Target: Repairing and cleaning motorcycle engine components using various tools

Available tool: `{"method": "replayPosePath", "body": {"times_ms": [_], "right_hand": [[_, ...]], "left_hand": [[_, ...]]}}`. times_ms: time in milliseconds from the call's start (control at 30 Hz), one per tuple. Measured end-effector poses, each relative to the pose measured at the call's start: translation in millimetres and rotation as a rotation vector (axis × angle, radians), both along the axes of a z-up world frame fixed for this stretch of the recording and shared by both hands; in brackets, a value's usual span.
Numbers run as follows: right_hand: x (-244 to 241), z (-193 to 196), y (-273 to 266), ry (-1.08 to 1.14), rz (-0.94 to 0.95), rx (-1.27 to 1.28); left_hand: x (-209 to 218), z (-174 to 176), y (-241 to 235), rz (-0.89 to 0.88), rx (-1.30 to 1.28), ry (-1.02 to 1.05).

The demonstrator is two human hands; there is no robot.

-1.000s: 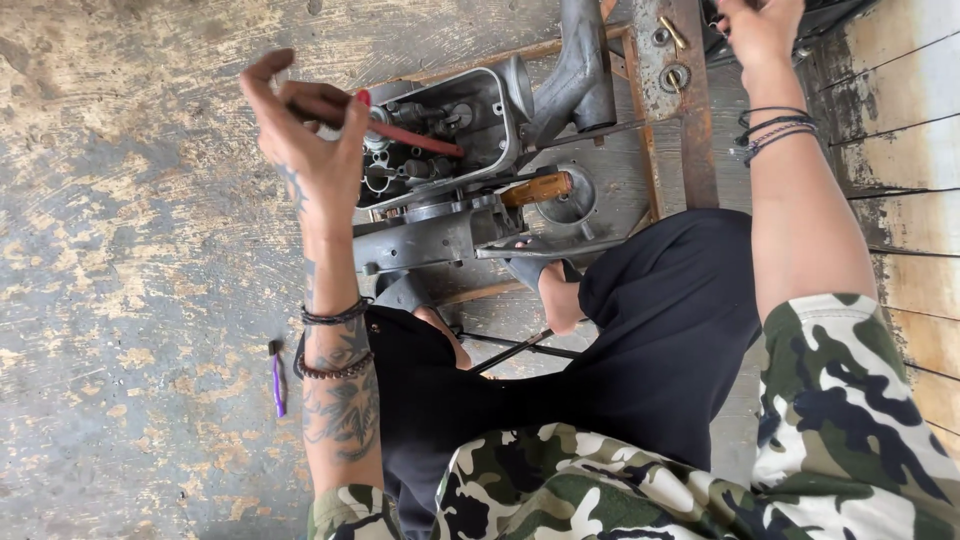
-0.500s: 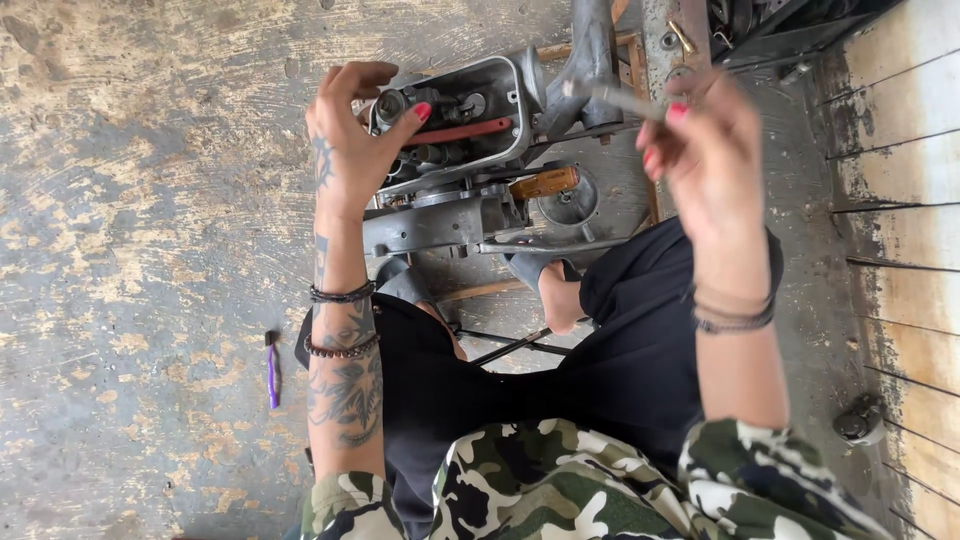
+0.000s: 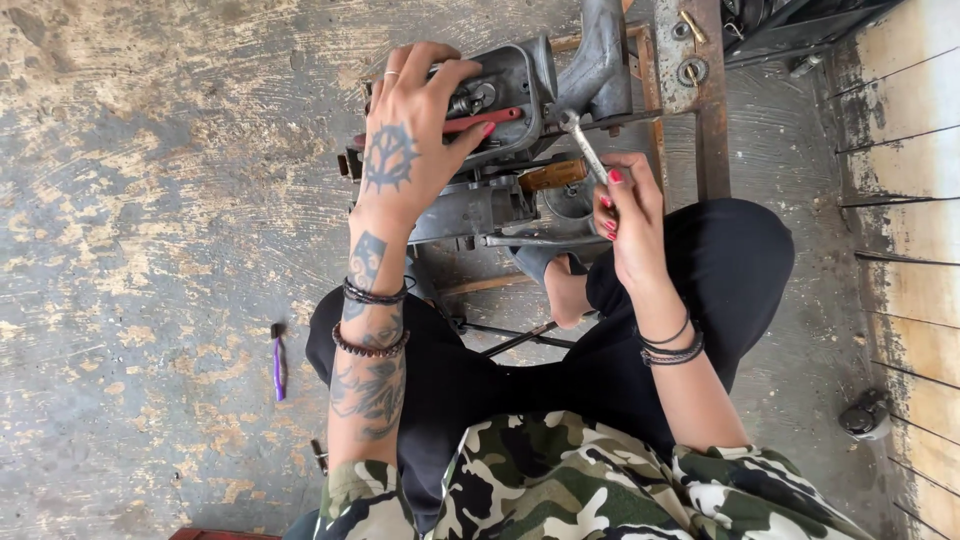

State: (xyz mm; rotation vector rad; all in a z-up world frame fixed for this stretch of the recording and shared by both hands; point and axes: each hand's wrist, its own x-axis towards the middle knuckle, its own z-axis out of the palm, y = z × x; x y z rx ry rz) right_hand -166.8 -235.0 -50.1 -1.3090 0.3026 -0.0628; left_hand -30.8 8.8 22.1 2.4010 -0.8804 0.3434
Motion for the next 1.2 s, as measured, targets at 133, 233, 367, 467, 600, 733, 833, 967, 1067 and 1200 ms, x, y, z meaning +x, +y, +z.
{"method": "replayPosePath", "body": {"times_ms": [133, 233, 367, 467, 600, 733, 833, 967, 1067, 1200], "right_hand": [[-3, -2, 7, -0.101, 0.038, -0.17], [-5, -3, 11, -0.14, 0.018, -0.264], [-7, 1, 21, -0.143, -0.054, -0.406], [-6, 0, 29, -0.172, -0.07, -0.41], [-8, -2, 32, -0.17, -0.019, -0.415], [-12, 1, 37, -0.224, -0.055, -0.639], [-12, 1, 40, -0.238, -0.074, -0.735], [-11, 3, 39, -0.253, -0.078, -0.748], [-8, 12, 36, -0.228, -0.055, -0.727], [-5, 36, 36, -0.193, -0.007, -0.869]], "left_hand": [[3, -9, -2, -0.016, 0.027, -0.051], [3, -15, -2, -0.023, 0.047, -0.073], [5, -23, -1, -0.021, 0.05, -0.086], [6, -26, 0, -0.014, 0.08, -0.069], [5, -26, 0, -0.023, 0.084, -0.061], [4, -27, -1, -0.018, 0.095, -0.077], [5, -29, -1, -0.024, 0.101, -0.084], [3, -32, -5, 0.0, 0.145, -0.14], [1, -28, -10, 0.0, 0.144, -0.114], [2, -33, -19, -0.019, 0.165, -0.145]]}}
